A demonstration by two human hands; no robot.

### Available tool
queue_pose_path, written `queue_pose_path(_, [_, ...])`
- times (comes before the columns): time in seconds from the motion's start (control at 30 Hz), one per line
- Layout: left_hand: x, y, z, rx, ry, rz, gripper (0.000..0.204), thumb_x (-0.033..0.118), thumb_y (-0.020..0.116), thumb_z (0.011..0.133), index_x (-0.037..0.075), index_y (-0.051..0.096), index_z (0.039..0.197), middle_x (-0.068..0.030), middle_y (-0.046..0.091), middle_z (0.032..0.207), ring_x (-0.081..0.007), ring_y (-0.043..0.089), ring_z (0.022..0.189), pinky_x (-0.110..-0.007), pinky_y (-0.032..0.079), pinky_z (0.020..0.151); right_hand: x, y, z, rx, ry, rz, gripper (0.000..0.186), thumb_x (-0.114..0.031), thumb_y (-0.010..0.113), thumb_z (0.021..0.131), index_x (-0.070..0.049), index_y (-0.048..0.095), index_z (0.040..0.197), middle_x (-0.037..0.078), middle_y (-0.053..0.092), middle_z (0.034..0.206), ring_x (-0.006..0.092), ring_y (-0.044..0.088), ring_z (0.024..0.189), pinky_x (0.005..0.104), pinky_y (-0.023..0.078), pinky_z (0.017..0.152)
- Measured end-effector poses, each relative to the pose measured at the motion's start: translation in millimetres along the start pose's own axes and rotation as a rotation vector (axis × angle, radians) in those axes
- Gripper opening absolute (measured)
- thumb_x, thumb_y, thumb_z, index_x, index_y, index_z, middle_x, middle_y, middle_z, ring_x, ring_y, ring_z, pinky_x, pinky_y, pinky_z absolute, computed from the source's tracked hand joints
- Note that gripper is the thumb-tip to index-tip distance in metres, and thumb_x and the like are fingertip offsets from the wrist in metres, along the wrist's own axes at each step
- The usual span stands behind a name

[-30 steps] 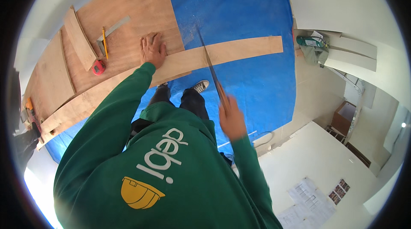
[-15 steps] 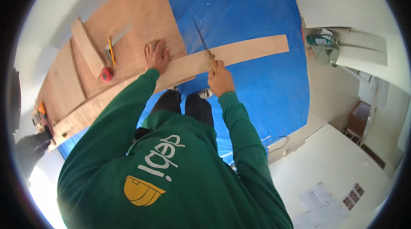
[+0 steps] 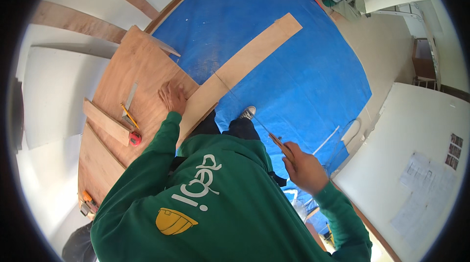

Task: The person measures and marks wooden planks with a tape measure, pencil, and square, then cuts them with a hand saw. The person places the cut pieces against the ceiling to check fit.

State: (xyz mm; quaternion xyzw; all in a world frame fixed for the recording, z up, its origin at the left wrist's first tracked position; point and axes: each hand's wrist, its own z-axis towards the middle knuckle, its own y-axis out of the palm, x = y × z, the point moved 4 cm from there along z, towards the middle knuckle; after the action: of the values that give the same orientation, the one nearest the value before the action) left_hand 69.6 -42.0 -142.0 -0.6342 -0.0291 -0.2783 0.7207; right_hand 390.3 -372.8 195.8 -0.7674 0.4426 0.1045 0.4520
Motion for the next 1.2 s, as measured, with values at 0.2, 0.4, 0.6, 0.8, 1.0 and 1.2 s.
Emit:
queue_pose_path(0.2, [157.9,57.9,124.8,-0.485,0.056,-0.564,0.099,0.073,0.073,0.097,0.001,0.053,0.161,-0.0266,0.067,0.142,-0.0408,0.062,0.135,-0.049,0.045,0.12,-29.3,-23.6,-10.7,-0.016,0.089,-0.061,0.041,-0.017,0.072,0.106,-0.009,0.056,0.143,0.022,0.078,0.095,0.0458,0.077,0.083,0.0555,0.059,0.07])
queue_pose_path(0.4, [226.0,181.9,136.4,-0.998,0.122,-0.51,0.106,0.081,0.067,0.096,-0.004,0.053,0.158,-0.0302,0.07,0.141,-0.0414,0.067,0.133,-0.05,0.051,0.115,-43.9,-21.5,2.0,-0.021,0.083,-0.057,0.046,-0.02,0.076,0.104,-0.01,0.057,0.144,0.022,0.078,0.094,0.0456,0.077,0.081,0.0541,0.06,0.069])
queue_pose_path(0.6, [205.1,205.8,125.8,-0.894,0.047,-0.58,0.095,0.081,0.059,0.102,-0.006,0.065,0.14,-0.0307,0.074,0.127,-0.0437,0.072,0.123,-0.054,0.054,0.105,-65.4,-46.5,-35.0,0.003,0.121,-0.114,0.045,-0.021,0.077,0.103,-0.011,0.061,0.144,0.02,0.08,0.103,0.0429,0.079,0.087,0.0505,0.063,0.072])
queue_pose_path(0.8, [221.0,158.5,137.6,-0.982,0.128,-0.463,0.097,0.084,0.058,0.1,-0.006,0.069,0.134,-0.0292,0.077,0.118,-0.0464,0.075,0.114,-0.054,0.056,0.1,-8.0,28.5,59.0,-0.023,0.029,-0.143,0.04,-0.025,0.07,0.107,-0.011,0.056,0.141,0.021,0.076,0.086,0.047,0.074,0.074,0.0594,0.057,0.063])
queue_pose_path(1.0, [226.6,161.6,143.9,-0.919,0.182,-0.379,0.1,0.088,0.061,0.096,-0.004,0.07,0.133,-0.0294,0.078,0.118,-0.0462,0.076,0.112,-0.054,0.057,0.099,-4.9,121.8,233.8,0.176,-0.177,-0.019,0.031,-0.029,0.063,0.11,-0.009,0.056,0.133,0.025,0.075,0.086,0.0534,0.071,0.076,0.0659,0.055,0.069])
queue_pose_path(1.2, [216.2,169.9,127.6,-0.803,0.168,-0.386,0.1,0.087,0.064,0.095,-0.004,0.068,0.136,-0.0291,0.078,0.119,-0.0456,0.076,0.114,-0.054,0.058,0.1,20.4,50.4,64.1,0.085,-0.039,0.001,0.041,-0.025,0.069,0.107,-0.013,0.055,0.144,0.024,0.075,0.089,0.0492,0.074,0.079,0.0613,0.057,0.069])
